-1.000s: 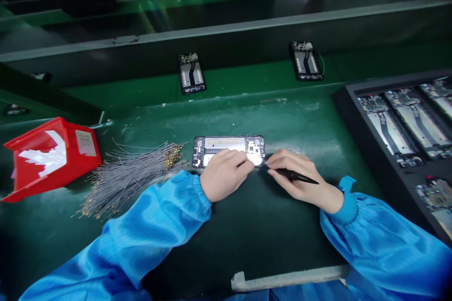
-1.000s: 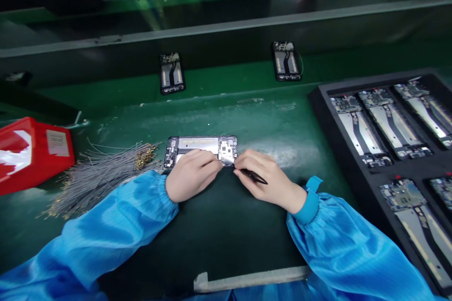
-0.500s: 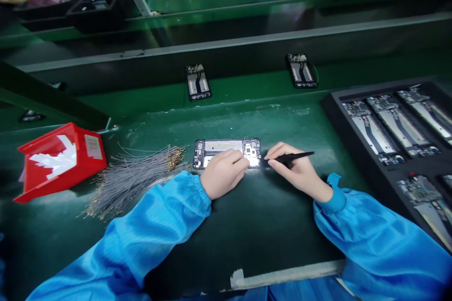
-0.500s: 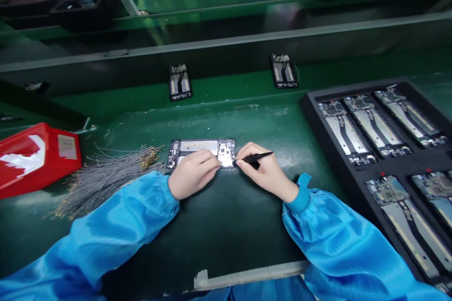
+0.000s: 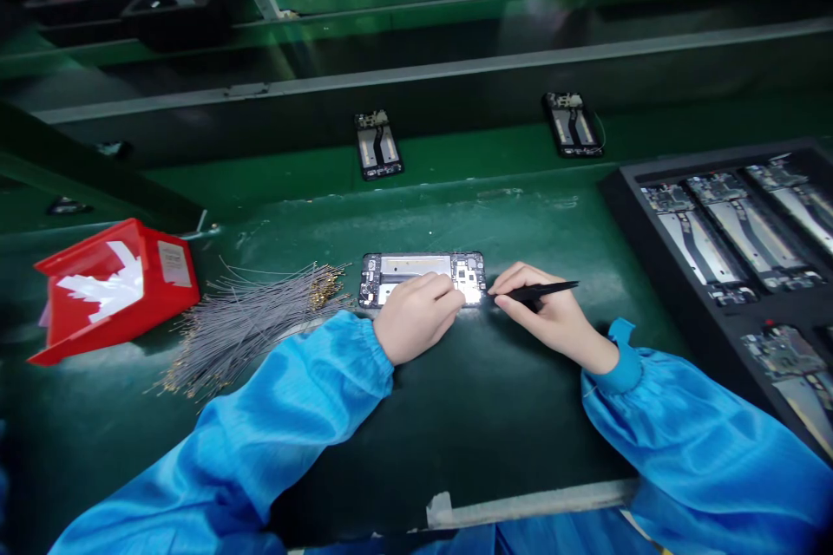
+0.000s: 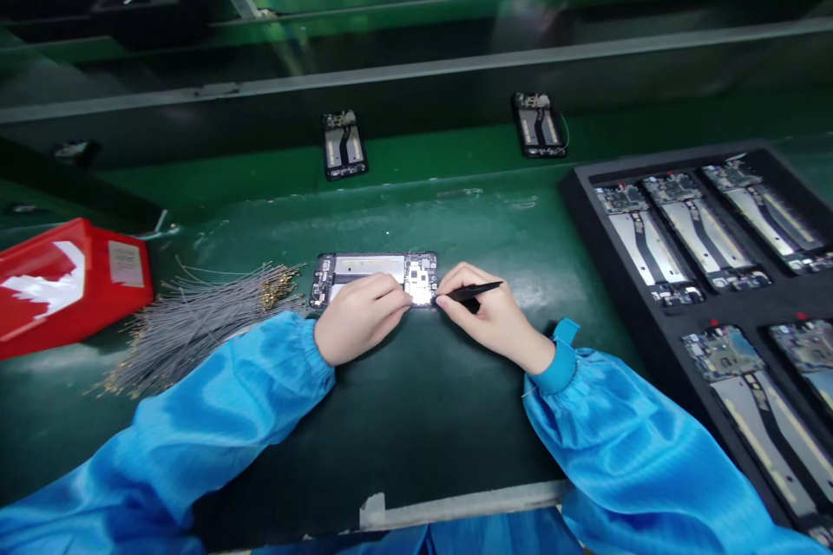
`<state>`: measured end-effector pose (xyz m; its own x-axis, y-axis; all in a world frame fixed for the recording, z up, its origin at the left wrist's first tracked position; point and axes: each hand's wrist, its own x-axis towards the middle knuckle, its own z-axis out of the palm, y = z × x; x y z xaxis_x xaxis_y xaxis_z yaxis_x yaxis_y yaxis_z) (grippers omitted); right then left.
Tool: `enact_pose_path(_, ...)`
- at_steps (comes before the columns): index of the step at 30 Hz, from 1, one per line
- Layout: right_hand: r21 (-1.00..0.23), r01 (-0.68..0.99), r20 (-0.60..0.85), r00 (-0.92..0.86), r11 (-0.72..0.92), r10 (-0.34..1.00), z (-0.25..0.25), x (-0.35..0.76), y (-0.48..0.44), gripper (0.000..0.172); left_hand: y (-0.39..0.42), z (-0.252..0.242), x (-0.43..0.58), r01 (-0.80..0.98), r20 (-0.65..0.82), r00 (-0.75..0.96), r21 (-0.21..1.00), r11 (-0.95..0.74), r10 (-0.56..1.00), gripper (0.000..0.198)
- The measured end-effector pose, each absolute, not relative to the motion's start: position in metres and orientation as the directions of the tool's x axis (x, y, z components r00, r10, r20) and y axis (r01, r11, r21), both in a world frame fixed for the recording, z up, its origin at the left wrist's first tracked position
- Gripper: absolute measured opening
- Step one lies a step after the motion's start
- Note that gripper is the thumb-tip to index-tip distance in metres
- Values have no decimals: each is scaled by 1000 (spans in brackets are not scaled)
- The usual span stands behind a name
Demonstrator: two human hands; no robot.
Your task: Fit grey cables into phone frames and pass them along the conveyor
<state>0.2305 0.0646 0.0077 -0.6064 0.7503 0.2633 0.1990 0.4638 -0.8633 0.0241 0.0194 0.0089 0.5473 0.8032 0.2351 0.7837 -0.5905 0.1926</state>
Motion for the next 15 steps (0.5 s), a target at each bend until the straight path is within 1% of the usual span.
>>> enact_pose_path(10, -860, 209, 257, -611, 465, 749, 8, 230, 64, 4, 19, 10, 24, 783, 234, 557, 172, -598, 797, 24)
enact_pose_path(15, -838, 209, 283, -622, 503, 730, 9, 231, 62, 6, 19, 10, 24, 785, 217, 551, 192, -589, 806, 24)
